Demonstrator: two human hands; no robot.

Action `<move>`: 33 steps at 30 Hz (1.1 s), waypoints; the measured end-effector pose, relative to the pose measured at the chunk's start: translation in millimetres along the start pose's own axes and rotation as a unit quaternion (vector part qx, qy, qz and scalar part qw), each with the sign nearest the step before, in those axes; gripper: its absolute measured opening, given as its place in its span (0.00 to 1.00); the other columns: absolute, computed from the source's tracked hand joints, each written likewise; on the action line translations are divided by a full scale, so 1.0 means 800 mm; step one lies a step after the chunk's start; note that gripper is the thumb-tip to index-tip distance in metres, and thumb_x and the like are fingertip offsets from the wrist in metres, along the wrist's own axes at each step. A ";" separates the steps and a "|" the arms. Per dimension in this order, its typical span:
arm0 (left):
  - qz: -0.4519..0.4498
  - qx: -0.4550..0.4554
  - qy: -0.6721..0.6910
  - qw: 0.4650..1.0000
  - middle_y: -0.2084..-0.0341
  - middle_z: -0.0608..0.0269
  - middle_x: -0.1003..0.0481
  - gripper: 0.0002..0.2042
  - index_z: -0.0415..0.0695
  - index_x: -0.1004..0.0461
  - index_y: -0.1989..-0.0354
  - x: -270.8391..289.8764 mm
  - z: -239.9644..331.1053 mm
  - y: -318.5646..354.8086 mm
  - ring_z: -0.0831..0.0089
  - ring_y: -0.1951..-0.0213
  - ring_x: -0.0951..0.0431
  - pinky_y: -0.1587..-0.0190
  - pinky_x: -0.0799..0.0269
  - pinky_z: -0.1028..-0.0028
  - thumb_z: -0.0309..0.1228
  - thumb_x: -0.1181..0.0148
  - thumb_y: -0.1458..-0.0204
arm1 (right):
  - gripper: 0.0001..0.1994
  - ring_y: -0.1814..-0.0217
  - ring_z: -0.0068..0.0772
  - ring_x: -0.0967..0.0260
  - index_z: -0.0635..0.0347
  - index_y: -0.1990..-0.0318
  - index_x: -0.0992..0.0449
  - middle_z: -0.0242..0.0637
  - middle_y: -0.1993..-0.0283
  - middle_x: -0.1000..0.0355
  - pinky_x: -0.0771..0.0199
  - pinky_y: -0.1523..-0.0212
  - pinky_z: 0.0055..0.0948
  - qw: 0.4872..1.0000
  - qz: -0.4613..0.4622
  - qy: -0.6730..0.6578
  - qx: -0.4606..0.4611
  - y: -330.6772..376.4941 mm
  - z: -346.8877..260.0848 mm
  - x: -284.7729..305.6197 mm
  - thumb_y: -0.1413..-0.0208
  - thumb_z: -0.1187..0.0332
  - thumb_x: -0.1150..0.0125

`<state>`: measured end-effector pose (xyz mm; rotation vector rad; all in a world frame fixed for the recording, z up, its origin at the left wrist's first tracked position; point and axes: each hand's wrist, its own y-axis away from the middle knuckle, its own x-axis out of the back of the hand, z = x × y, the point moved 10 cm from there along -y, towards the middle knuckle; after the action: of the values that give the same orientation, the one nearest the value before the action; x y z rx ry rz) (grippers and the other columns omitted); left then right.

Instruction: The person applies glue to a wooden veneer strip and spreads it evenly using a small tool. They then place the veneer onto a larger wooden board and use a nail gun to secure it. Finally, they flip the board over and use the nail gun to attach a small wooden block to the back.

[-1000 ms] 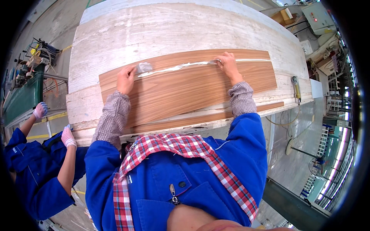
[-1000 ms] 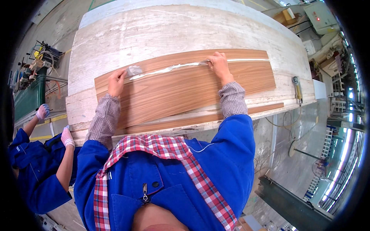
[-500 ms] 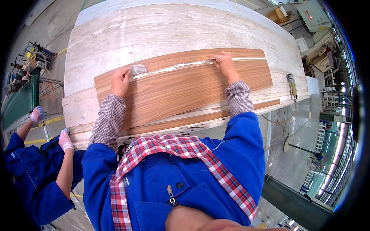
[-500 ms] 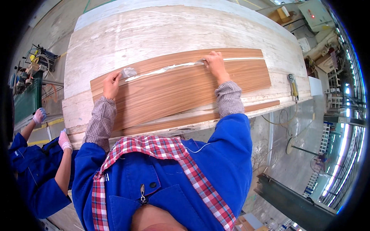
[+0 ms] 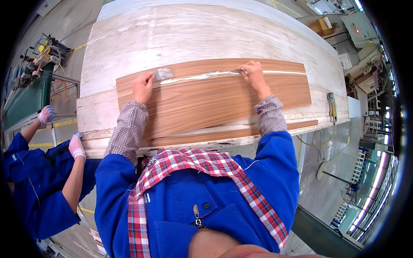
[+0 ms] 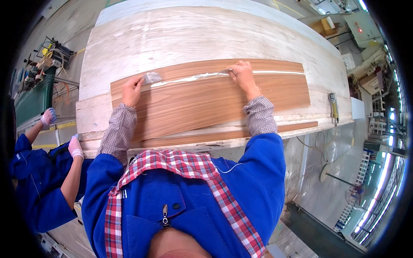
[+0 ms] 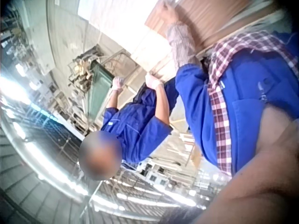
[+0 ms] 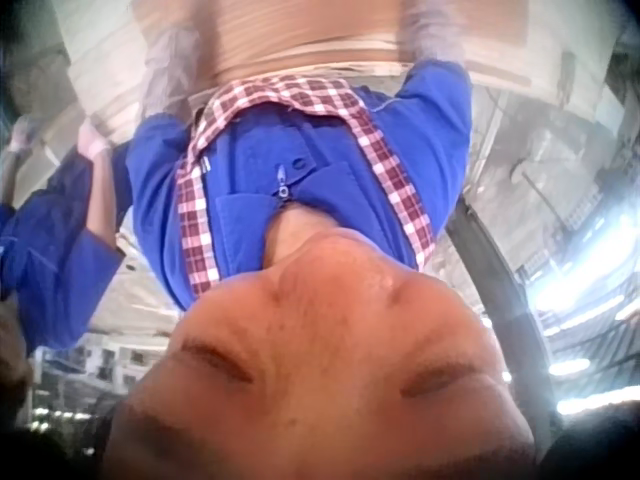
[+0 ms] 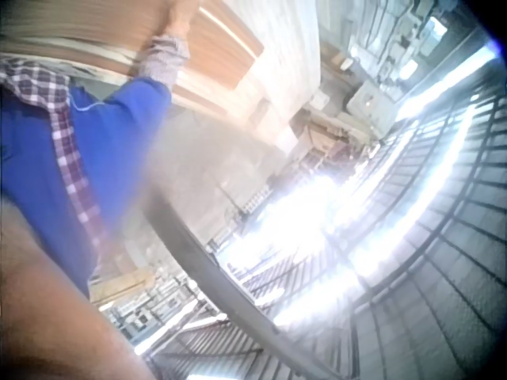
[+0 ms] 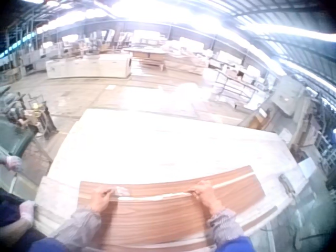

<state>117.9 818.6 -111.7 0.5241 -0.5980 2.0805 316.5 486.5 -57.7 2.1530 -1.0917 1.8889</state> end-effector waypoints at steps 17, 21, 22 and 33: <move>0.015 0.009 0.016 1.000 0.71 0.52 0.25 0.09 0.36 0.25 0.62 0.020 -0.009 0.010 0.61 0.69 0.26 0.66 0.32 0.69 0.27 0.46 0.49 | 0.06 0.69 0.29 0.36 0.49 0.72 0.21 0.28 0.78 0.31 0.38 0.62 0.30 0.997 -0.019 -0.034 0.071 -0.023 -0.084 -0.065 0.62 0.72 0.35; 0.013 0.044 0.015 0.999 0.71 0.52 0.25 0.09 0.36 0.25 0.62 0.023 -0.011 0.013 0.61 0.68 0.26 0.65 0.32 0.69 0.28 0.45 0.49 | 0.07 0.69 0.28 0.36 0.50 0.72 0.21 0.28 0.78 0.29 0.39 0.61 0.29 0.995 -0.017 -0.058 0.076 -0.027 -0.100 -0.062 0.63 0.73 0.36; 0.020 0.033 0.014 0.999 0.70 0.53 0.25 0.09 0.36 0.25 0.62 0.024 -0.012 0.013 0.64 0.69 0.26 0.66 0.32 0.71 0.28 0.45 0.48 | 0.07 0.69 0.28 0.36 0.50 0.72 0.21 0.28 0.78 0.29 0.39 0.61 0.29 0.995 -0.017 -0.064 0.078 -0.029 -0.104 -0.064 0.63 0.73 0.35; 0.039 0.024 0.023 0.999 0.70 0.55 0.23 0.09 0.35 0.25 0.61 0.032 -0.020 0.013 0.71 0.72 0.27 0.68 0.31 0.76 0.27 0.44 0.48 | 0.12 0.68 0.28 0.35 0.51 0.70 0.21 0.27 0.76 0.26 0.39 0.60 0.29 0.992 -0.011 -0.091 0.088 -0.032 -0.131 -0.080 0.66 0.77 0.40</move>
<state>93.2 839.4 -112.4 0.4857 -0.5507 2.1797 243.9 586.2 -79.8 2.4638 -0.9545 1.8747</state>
